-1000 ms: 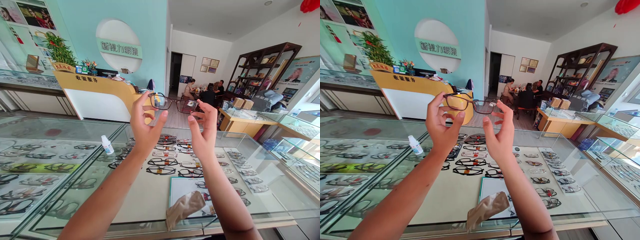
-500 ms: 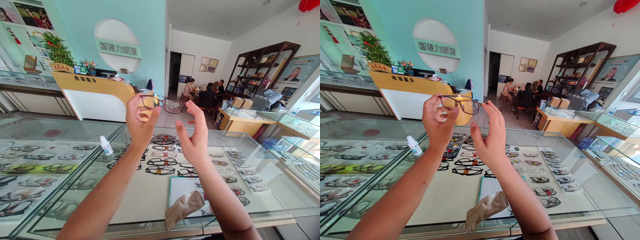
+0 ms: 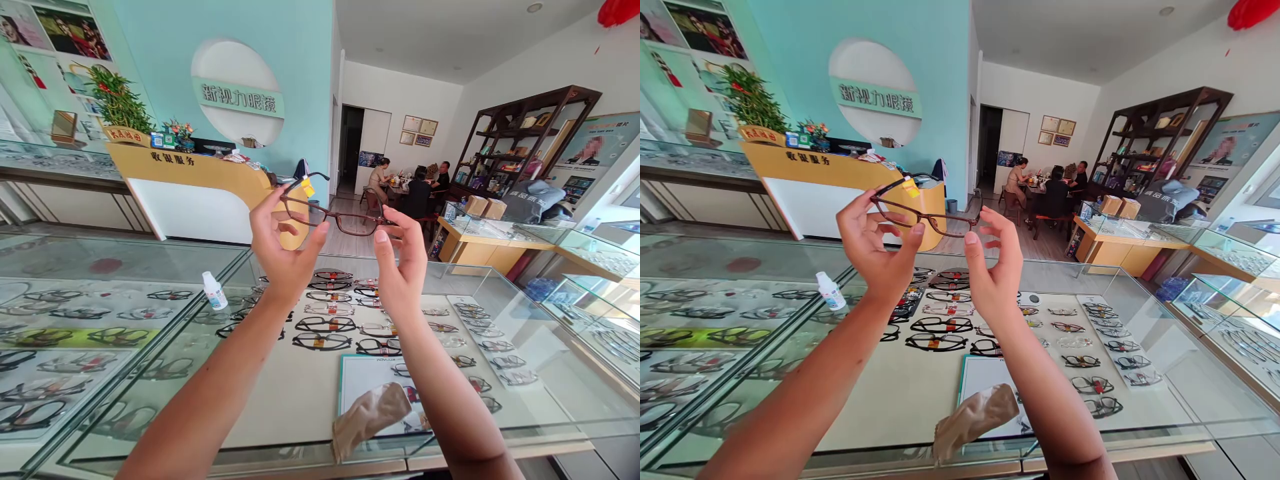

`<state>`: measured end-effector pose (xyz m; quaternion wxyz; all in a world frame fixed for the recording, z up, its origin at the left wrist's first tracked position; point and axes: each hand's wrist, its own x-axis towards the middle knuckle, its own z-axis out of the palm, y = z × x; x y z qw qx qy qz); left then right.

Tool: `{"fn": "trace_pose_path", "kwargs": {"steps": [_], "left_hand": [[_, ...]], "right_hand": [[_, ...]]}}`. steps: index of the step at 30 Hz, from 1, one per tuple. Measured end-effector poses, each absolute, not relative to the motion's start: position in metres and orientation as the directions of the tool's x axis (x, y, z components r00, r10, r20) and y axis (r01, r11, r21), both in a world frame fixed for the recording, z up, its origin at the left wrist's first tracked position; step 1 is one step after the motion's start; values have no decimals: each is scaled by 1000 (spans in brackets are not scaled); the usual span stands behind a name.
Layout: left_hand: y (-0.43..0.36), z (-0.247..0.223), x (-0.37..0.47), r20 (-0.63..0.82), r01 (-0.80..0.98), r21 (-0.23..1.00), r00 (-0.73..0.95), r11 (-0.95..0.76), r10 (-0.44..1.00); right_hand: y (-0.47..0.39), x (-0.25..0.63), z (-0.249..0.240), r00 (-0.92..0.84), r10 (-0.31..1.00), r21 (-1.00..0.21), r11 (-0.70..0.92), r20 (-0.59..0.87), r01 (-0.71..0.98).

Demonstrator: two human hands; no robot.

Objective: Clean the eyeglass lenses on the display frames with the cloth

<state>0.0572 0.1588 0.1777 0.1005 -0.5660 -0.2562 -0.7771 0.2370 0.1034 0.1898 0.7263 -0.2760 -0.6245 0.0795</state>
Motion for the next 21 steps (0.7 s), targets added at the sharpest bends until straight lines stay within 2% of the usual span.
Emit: {"fn": "trace_pose_path", "kwargs": {"steps": [5, 10, 15, 21], "left_hand": [[162, 177, 58, 931, 442, 321, -312, -838, 192], [166, 176, 55, 943, 419, 289, -279, -861, 180], [168, 174, 54, 937, 422, 339, -234, -841, 260], [168, 175, 55, 927, 362, 367, -216, -857, 306]], "right_hand": [[105, 238, 192, 260, 457, -515, 824, 850, 237], [105, 238, 191, 276, 481, -539, 818, 832, 200], [103, 240, 192, 254, 506, -556, 809, 824, 192], [99, 239, 195, 236, 555, -586, 805, 798, 88]]}}
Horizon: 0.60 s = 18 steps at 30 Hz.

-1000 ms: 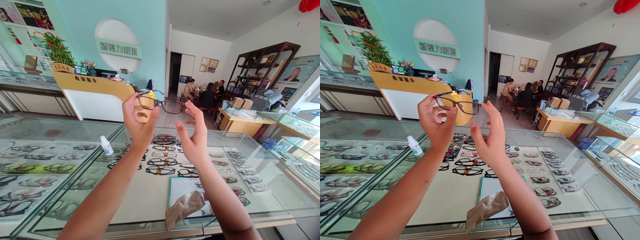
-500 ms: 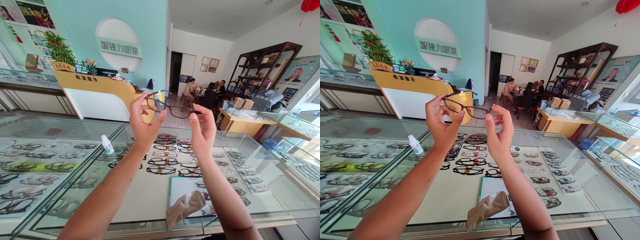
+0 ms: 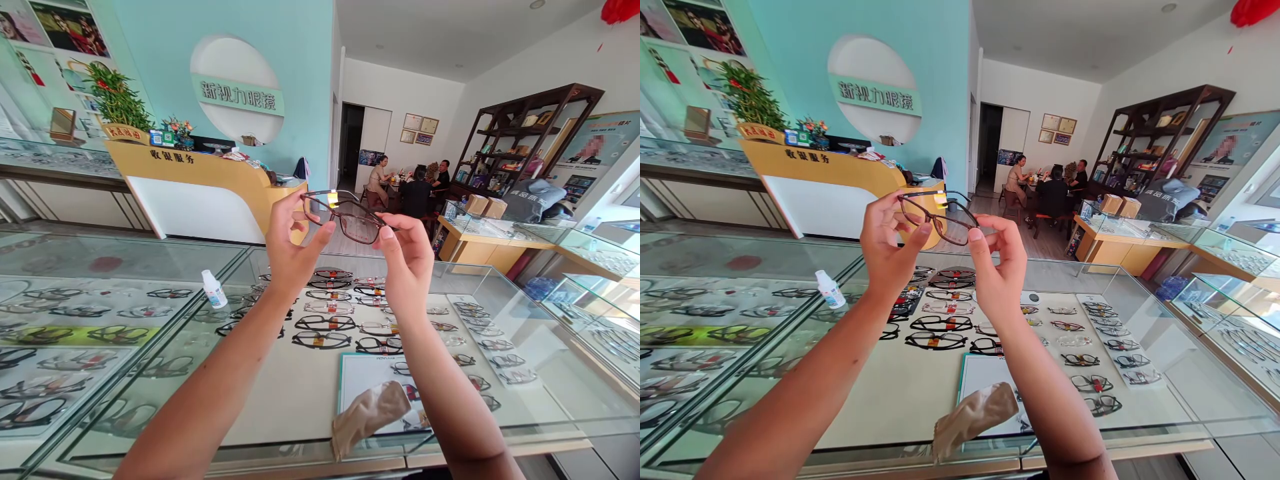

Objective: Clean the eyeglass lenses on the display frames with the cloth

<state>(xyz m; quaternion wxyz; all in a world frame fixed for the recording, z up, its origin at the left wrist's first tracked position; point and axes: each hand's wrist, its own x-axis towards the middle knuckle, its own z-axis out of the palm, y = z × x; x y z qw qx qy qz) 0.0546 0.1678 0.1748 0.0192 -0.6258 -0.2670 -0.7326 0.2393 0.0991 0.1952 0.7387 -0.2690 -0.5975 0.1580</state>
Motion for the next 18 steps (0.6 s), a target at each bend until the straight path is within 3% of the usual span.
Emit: {"fn": "trace_pose_path", "kwargs": {"steps": [11, 18], "left_hand": [[169, 171, 60, 899, 311, 436, -189, -845, 394], [169, 175, 55, 940, 381, 340, -159, -860, 302]], "right_hand": [[102, 240, 196, 176, 559, -575, 817, 810, 52], [109, 251, 196, 110, 579, -588, 804, 808, 88]]}}
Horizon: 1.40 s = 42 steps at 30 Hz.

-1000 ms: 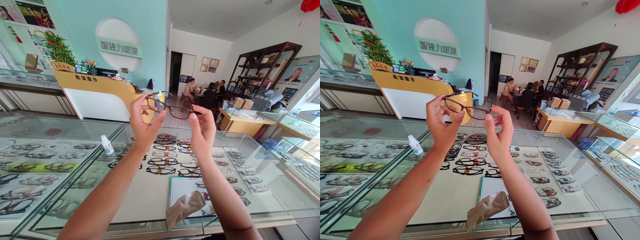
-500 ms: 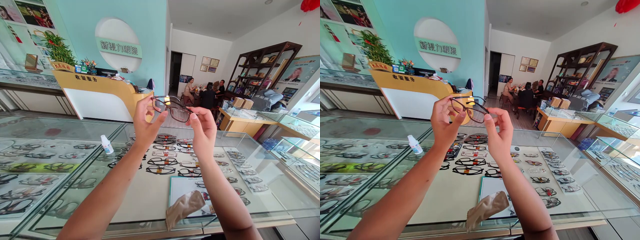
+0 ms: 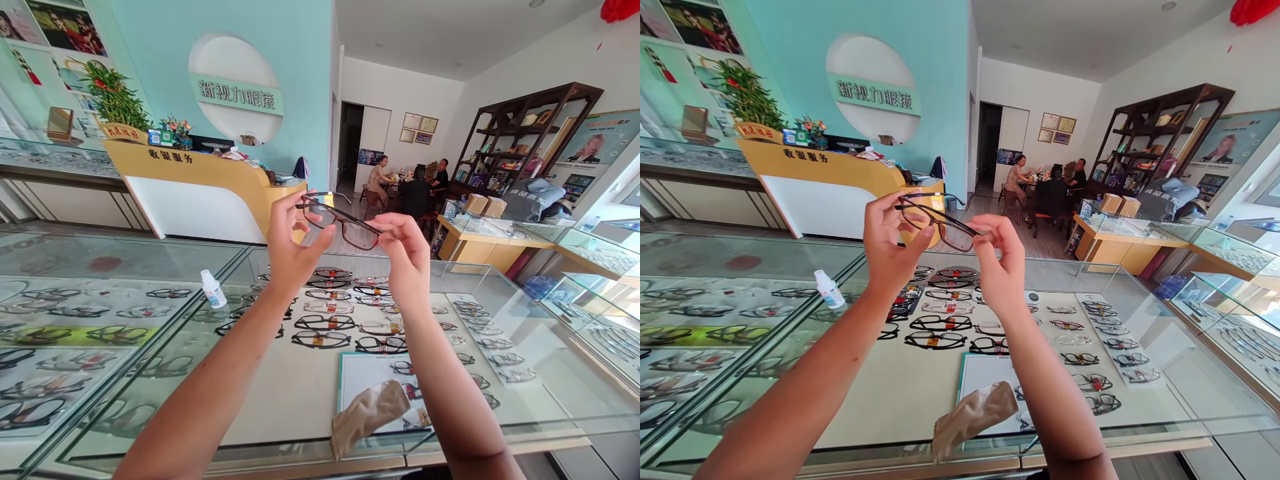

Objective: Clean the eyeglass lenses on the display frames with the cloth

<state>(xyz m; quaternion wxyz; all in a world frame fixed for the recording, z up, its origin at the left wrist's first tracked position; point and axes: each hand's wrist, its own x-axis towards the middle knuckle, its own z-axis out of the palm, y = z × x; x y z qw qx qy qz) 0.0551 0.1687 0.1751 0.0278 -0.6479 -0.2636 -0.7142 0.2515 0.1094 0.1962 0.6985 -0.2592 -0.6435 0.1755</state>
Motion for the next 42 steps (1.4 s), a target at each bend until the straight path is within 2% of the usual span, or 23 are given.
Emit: {"fn": "trace_pose_path", "kwargs": {"steps": [5, 9, 12, 20, 28, 32, 36, 38, 42], "left_hand": [[151, 183, 53, 970, 609, 220, -57, -762, 235], [139, 187, 57, 979, 681, 129, 26, -721, 200], [132, 189, 59, 976, 657, 130, 45, -742, 211], [122, 197, 60, 919, 511, 289, 87, -810, 384], [121, 199, 59, 880, 362, 383, 137, -850, 454], [118, 200, 59, 863, 301, 427, 147, -853, 484], [121, 199, 61, 846, 282, 442, 185, -851, 501], [123, 198, 63, 872, 290, 413, 146, -863, 467], [120, 195, 70, 948, 348, 319, -124, -882, 294]], "right_hand": [[105, 260, 203, -20, 459, -418, 824, 888, 383], [106, 262, 204, -107, 469, -378, 809, 877, 450], [108, 263, 202, -113, 487, -404, 814, 866, 417], [113, 266, 201, -150, 607, -562, 786, 780, 257], [112, 267, 203, -275, 722, -739, 671, 635, 55], [109, 267, 207, -298, 741, -770, 637, 602, 32], [111, 267, 206, -244, 746, -763, 646, 620, 36], [113, 267, 205, -197, 744, -750, 659, 638, 57], [114, 267, 203, -90, 719, -701, 693, 689, 170]]}}
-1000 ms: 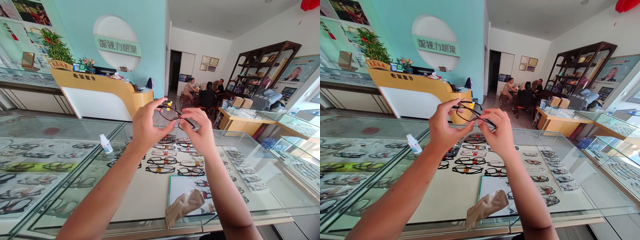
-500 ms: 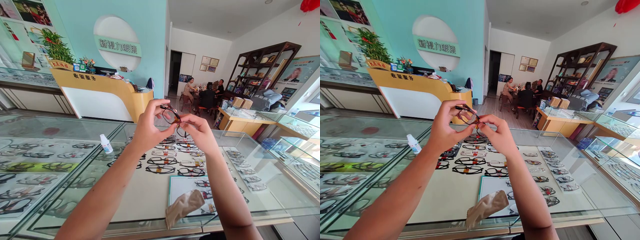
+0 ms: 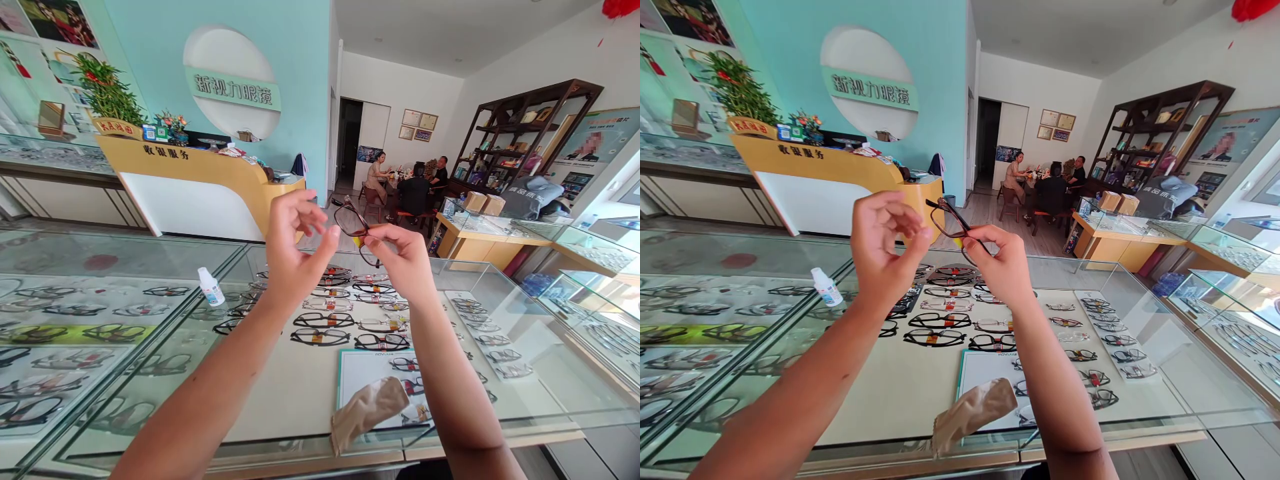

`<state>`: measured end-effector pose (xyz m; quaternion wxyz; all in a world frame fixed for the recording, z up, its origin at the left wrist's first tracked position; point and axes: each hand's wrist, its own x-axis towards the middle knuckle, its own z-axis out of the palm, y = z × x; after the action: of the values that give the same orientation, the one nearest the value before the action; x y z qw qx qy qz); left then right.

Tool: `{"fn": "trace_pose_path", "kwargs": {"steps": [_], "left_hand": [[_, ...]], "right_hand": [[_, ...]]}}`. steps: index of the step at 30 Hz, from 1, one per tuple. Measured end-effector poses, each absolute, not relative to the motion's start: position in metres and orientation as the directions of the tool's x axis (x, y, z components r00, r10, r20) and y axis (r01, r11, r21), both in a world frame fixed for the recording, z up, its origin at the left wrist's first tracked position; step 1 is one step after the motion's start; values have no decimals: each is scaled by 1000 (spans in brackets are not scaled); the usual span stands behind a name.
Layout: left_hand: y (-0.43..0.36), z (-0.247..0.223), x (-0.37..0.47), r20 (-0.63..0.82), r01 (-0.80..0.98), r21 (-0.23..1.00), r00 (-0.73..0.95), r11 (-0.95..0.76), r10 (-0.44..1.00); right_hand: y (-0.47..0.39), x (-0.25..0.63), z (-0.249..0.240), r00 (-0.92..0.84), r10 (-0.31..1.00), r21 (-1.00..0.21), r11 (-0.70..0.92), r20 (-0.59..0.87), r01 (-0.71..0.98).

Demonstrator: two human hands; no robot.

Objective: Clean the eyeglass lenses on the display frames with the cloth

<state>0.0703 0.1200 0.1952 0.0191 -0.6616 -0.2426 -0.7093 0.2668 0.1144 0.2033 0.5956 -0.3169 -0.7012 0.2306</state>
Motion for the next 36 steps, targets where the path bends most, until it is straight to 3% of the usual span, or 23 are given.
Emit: {"fn": "trace_pose_path", "kwargs": {"steps": [3, 6, 10, 17, 28, 32, 36], "left_hand": [[110, 195, 76, 960, 453, 279, -130, -847, 247], [101, 196, 80, 919, 494, 362, -48, -790, 391], [100, 196, 83, 835, 445, 491, 5, -749, 551], [107, 194, 82, 793, 374, 579, -52, -724, 607], [114, 196, 79, 713, 251, 687, -55, -682, 699], [114, 197, 78, 680, 268, 703, 18, -659, 733], [114, 195, 83, 620, 393, 654, 213, -647, 755]], "right_hand": [[112, 264, 202, -37, 688, -660, 708, 725, 253], [109, 258, 201, 0, 622, -594, 748, 783, 297], [106, 248, 197, -1, 524, -488, 795, 852, 359], [99, 244, 196, -70, 522, -431, 765, 850, 478], [67, 255, 212, -211, 639, -470, 715, 739, 518], [42, 277, 227, -115, 635, -497, 693, 764, 522], [69, 310, 214, 36, 627, -546, 646, 778, 533]]}}
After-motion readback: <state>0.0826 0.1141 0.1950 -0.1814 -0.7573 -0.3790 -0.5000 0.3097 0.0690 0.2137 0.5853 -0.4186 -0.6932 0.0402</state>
